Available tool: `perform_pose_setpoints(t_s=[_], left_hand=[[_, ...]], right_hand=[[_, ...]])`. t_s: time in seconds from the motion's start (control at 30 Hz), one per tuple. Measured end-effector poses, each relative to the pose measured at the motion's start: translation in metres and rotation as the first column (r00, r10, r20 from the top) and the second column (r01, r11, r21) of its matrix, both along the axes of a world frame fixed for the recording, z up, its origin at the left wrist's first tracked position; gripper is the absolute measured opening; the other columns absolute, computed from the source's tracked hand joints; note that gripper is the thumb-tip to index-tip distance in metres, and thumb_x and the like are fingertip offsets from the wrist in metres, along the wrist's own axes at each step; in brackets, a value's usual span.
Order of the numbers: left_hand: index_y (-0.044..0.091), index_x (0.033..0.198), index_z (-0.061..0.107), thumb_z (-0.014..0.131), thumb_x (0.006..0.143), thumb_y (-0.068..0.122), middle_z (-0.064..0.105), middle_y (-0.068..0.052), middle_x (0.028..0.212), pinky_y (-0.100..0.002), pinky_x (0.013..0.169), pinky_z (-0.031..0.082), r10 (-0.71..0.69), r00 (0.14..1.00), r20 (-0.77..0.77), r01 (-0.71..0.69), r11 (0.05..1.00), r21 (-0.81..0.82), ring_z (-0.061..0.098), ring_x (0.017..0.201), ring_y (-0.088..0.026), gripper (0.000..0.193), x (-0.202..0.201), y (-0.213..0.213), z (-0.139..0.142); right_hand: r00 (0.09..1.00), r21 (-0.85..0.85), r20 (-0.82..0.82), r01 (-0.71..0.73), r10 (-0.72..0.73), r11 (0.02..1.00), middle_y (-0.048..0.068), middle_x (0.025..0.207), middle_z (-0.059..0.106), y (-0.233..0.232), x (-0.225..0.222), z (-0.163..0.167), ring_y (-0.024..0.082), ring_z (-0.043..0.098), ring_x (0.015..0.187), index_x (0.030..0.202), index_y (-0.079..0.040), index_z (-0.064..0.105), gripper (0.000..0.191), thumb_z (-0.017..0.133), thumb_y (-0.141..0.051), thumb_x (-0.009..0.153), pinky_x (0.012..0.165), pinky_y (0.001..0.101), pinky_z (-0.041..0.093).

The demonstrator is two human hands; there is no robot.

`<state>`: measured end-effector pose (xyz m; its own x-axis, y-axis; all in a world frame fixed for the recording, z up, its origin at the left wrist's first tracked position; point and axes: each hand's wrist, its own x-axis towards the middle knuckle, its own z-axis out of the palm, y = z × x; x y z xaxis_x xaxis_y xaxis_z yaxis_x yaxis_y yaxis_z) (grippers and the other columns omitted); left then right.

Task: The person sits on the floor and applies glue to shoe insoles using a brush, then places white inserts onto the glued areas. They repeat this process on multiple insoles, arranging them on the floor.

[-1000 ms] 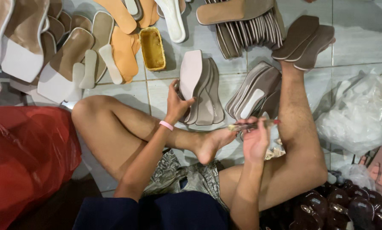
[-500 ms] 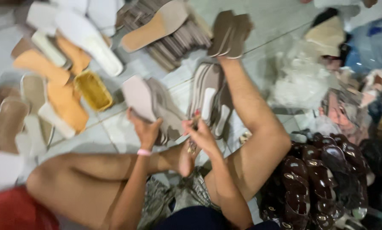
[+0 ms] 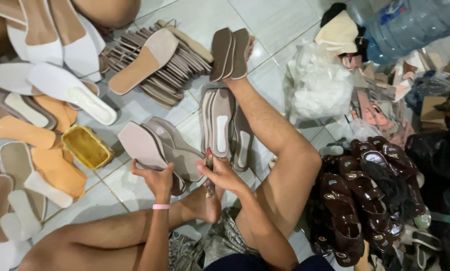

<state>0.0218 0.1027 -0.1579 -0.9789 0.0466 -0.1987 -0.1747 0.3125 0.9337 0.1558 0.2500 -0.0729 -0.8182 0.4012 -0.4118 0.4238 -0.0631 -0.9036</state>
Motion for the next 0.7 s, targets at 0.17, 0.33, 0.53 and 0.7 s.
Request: perform_pose_setpoints(t_s=[0.17, 0.33, 0.53, 0.7], left_hand=[[0.006, 0.154, 0.010, 0.086, 0.068, 0.008, 0.057, -0.035, 0.128, -0.049, 0.102, 0.049, 0.061, 0.995, 0.079, -0.057, 0.997, -0.050, 0.063, 0.114, -0.051, 0.115, -0.004, 0.011, 0.010], [0.005, 0.152, 0.012, 0.091, 0.065, 0.007, 0.046, -0.040, 0.141, -0.052, 0.107, 0.043, 0.013, 0.992, -0.125, -0.031, 0.990, -0.139, 0.054, 0.125, -0.055, 0.118, -0.011, 0.020, 0.016], [0.003, 0.155, 0.013, 0.089, 0.066, 0.010, 0.047, -0.038, 0.143, -0.052, 0.112, 0.041, -0.021, 0.989, -0.147, -0.007, 0.982, -0.187, 0.051, 0.132, -0.054, 0.117, -0.021, 0.035, 0.006], [-0.002, 0.150, 0.025, 0.084, 0.066, 0.014, 0.051, -0.029, 0.140, -0.051, 0.107, 0.043, -0.329, 0.881, -0.341, 0.227, 0.924, -0.307, 0.055, 0.123, -0.047, 0.104, -0.038, 0.034, 0.003]], right_hand=[[0.994, -0.135, -0.090, 0.043, -0.056, 0.990, 0.008, 0.117, 0.069, -0.001, 0.005, -0.011, 0.014, 0.070, 0.094, 0.113, -0.001, 0.058, 0.022, 0.062, -0.019, 0.101, 0.062, 0.0314, 0.063], [0.986, -0.197, -0.125, 0.083, -0.109, 0.977, 0.008, 0.119, 0.068, -0.002, 0.008, -0.019, 0.013, 0.067, 0.100, 0.107, -0.003, 0.056, 0.017, 0.064, -0.017, 0.101, 0.066, 0.0319, 0.063], [0.986, -0.150, -0.095, 0.120, -0.135, 0.981, 0.008, 0.116, 0.071, 0.004, 0.009, -0.023, 0.013, 0.067, 0.100, 0.111, -0.003, 0.061, 0.021, 0.065, -0.021, 0.101, 0.071, 0.0319, 0.064], [0.987, -0.217, -0.061, 0.135, -0.151, 0.967, 0.012, 0.111, 0.065, 0.009, 0.013, -0.036, 0.014, 0.066, 0.097, 0.118, 0.000, 0.063, 0.026, 0.065, -0.021, 0.103, 0.074, 0.0350, 0.064]])
